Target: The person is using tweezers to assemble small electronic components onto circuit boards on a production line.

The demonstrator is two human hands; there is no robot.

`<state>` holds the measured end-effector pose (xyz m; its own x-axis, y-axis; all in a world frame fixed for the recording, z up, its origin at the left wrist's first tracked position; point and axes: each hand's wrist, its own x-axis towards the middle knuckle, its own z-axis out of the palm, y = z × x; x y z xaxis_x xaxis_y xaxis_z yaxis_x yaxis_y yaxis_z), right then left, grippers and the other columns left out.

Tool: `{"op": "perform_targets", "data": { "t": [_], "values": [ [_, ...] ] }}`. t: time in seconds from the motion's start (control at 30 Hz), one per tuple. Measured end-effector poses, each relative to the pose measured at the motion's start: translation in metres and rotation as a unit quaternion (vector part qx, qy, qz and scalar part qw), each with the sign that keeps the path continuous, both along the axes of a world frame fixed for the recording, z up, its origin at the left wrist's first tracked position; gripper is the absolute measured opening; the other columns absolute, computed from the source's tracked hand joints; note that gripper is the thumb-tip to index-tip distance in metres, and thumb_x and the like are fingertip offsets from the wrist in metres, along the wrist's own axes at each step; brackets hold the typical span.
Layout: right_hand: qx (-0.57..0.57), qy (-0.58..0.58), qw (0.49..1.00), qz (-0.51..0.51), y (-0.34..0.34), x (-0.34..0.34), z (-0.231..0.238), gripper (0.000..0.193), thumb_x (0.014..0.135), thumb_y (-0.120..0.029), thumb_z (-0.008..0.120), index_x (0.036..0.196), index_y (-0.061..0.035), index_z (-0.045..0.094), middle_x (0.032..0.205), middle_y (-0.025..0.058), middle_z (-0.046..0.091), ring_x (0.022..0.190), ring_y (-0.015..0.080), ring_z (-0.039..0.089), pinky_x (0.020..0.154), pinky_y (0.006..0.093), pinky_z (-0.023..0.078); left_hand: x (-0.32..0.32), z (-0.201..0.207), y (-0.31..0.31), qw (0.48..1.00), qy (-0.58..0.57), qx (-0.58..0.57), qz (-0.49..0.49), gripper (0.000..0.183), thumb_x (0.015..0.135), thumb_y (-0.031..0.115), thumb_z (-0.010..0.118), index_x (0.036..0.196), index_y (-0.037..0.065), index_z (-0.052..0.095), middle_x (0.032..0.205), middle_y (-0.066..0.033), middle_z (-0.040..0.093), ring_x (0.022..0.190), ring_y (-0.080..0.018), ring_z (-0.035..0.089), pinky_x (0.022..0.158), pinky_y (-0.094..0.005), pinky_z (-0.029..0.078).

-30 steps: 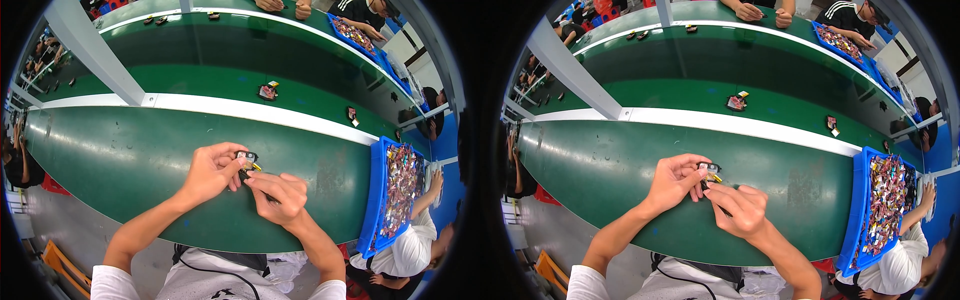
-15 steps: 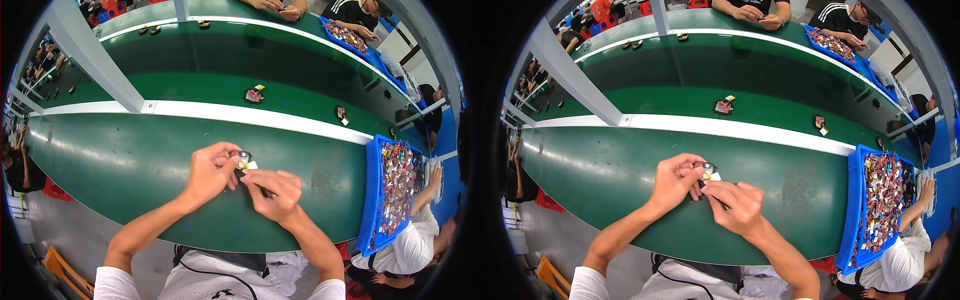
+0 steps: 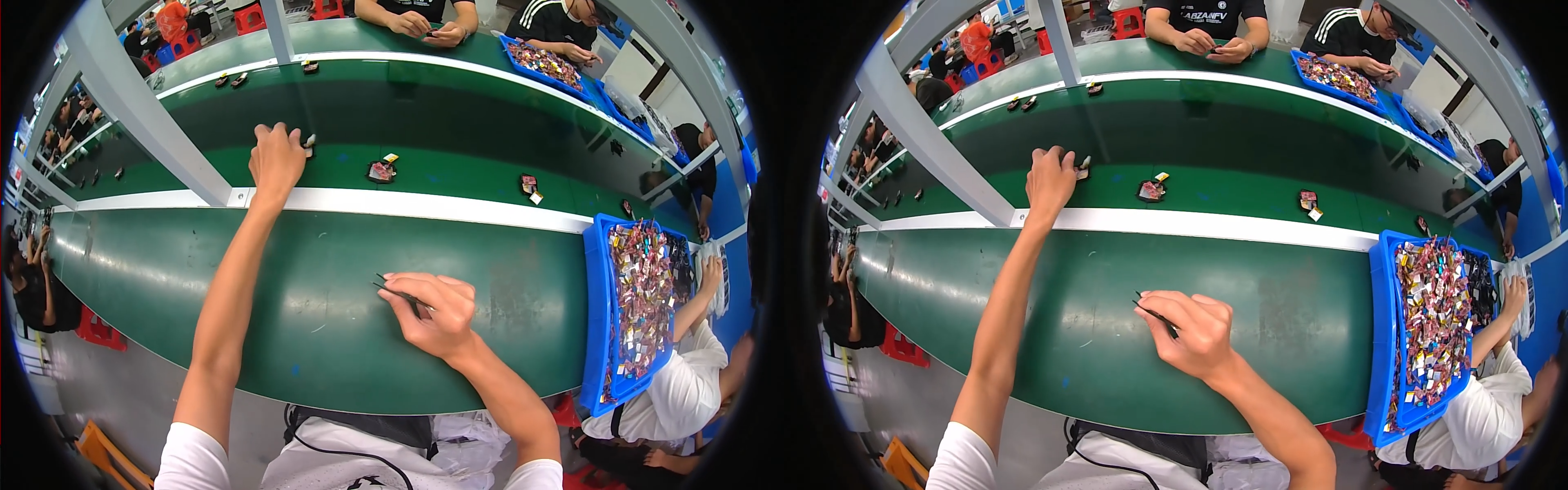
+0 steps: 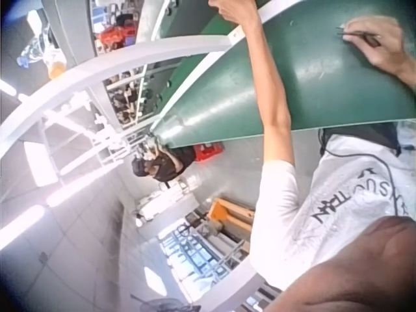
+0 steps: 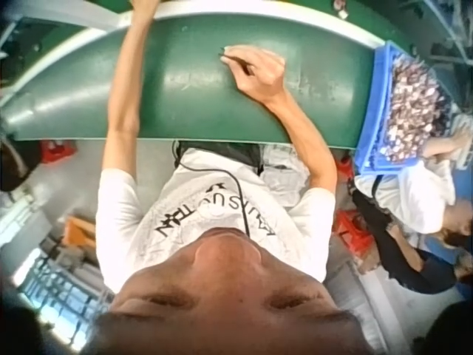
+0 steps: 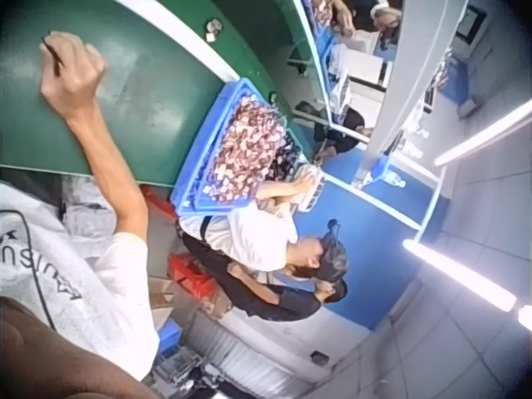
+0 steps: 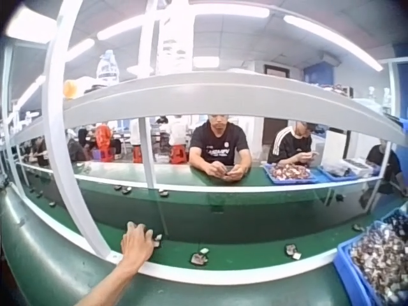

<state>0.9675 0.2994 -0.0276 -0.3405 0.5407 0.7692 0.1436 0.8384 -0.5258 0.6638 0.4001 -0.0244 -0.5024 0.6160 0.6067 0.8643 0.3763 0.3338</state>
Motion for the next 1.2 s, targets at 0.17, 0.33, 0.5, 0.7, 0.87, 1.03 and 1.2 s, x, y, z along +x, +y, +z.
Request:
{"op": "perform_targets", "data": {
  "t": [0.17, 0.33, 0.5, 0.7, 0.87, 1.03, 1.2],
  "values": [
    [0.02, -0.018, 1.0, 0.01, 0.001, 0.003, 0.001, 0.022, 0.07, 0.004, 0.085, 0.085, -0.0057, 0.073, 0.085, 0.0083, 0.078, 0.054, 0.0133, 0.066, 0.046, 0.0232, 0.043, 0.05, 0.013, 0.006, 0.923, -0.277, -0.07, -0.257, 0.033, 0.092, 0.03, 0.071, 0.092, -0.003, 0.073, 0.079, -0.0184, 0.073, 0.078, -0.0291, 0.072, 0.074, -0.041, 0.055],
    [0.004, -0.015, 1.0, 0.008, 0.002, 0.001, -0.005, 0.017, 0.074, -0.001, 0.083, 0.086, -0.0074, 0.072, 0.085, 0.0048, 0.077, 0.058, 0.0164, 0.067, 0.048, 0.0259, 0.044, 0.072, 0.005, 0.023, 0.912, -0.322, -0.165, -0.195, 0.036, 0.088, 0.032, 0.077, 0.075, -0.001, 0.07, 0.074, -0.0154, 0.071, 0.073, -0.0269, 0.071, 0.07, -0.0395, 0.054],
    [-0.007, -0.023, 1.0, 0.009, -0.001, 0.0, -0.001, 0.017, 0.074, -0.001, 0.083, 0.086, -0.0073, 0.072, 0.085, 0.005, 0.077, 0.057, 0.0164, 0.067, 0.047, 0.0259, 0.044, 0.061, 0.0, 0.021, 0.919, -0.305, -0.156, -0.193, 0.031, 0.087, 0.026, 0.079, 0.075, 0.0, 0.068, 0.076, -0.0138, 0.072, 0.072, -0.026, 0.069, 0.07, -0.0386, 0.054],
    [-0.085, -0.001, 0.996, -0.003, 0.001, 0.007, 0.004, 0.016, 0.075, 0.0, 0.084, 0.086, -0.0055, 0.073, 0.083, 0.0037, 0.076, 0.046, 0.0104, 0.054, 0.043, 0.0241, 0.038, 0.065, 0.034, -0.038, 0.845, -0.466, -0.091, -0.246, 0.017, 0.096, 0.015, 0.069, 0.091, -0.001, 0.064, 0.079, -0.0078, 0.072, 0.051, -0.0064, 0.05, 0.046, -0.0255, 0.035],
    [-0.299, 0.088, 0.95, 0.003, 0.003, 0.011, 0.002, 0.014, 0.079, 0.003, 0.083, 0.089, 0.0008, 0.074, 0.078, 0.0003, 0.07, 0.049, -0.001, 0.042, 0.045, 0.0205, 0.031, 0.085, 0.032, -0.112, 0.779, -0.55, -0.05, -0.296, 0.013, 0.096, 0.01, 0.068, 0.092, -0.001, 0.063, 0.077, -0.0055, 0.071, 0.048, -0.0035, 0.048, 0.042, -0.0205, 0.033],
    [-0.415, 0.136, 0.897, 0.066, 0.001, 0.012, 0.01, 0.015, 0.082, 0.006, 0.08, 0.093, 0.0024, 0.07, 0.075, -0.0007, 0.065, 0.052, -0.0016, 0.044, 0.047, 0.017, 0.03, 0.099, 0.02, -0.15, 0.774, -0.55, -0.05, -0.309, 0.01, 0.094, 0.005, 0.071, 0.092, -0.002, 0.064, 0.074, -0.0047, 0.07, 0.051, -0.0005, 0.052, 0.043, -0.0191, 0.035],
    [-0.377, 0.102, 0.919, 0.059, -0.002, 0.011, 0.005, 0.016, 0.082, 0.007, 0.08, 0.093, 0.0018, 0.069, 0.075, -0.0009, 0.064, 0.051, -0.0015, 0.044, 0.046, 0.0174, 0.03, 0.102, 0.018, -0.155, 0.818, -0.453, -0.044, -0.352, 0.008, 0.091, 0.0, 0.073, 0.089, -0.004, 0.066, 0.07, -0.0012, 0.069, 0.053, 0.0018, 0.052, 0.046, -0.0164, 0.034]
  ]
}}
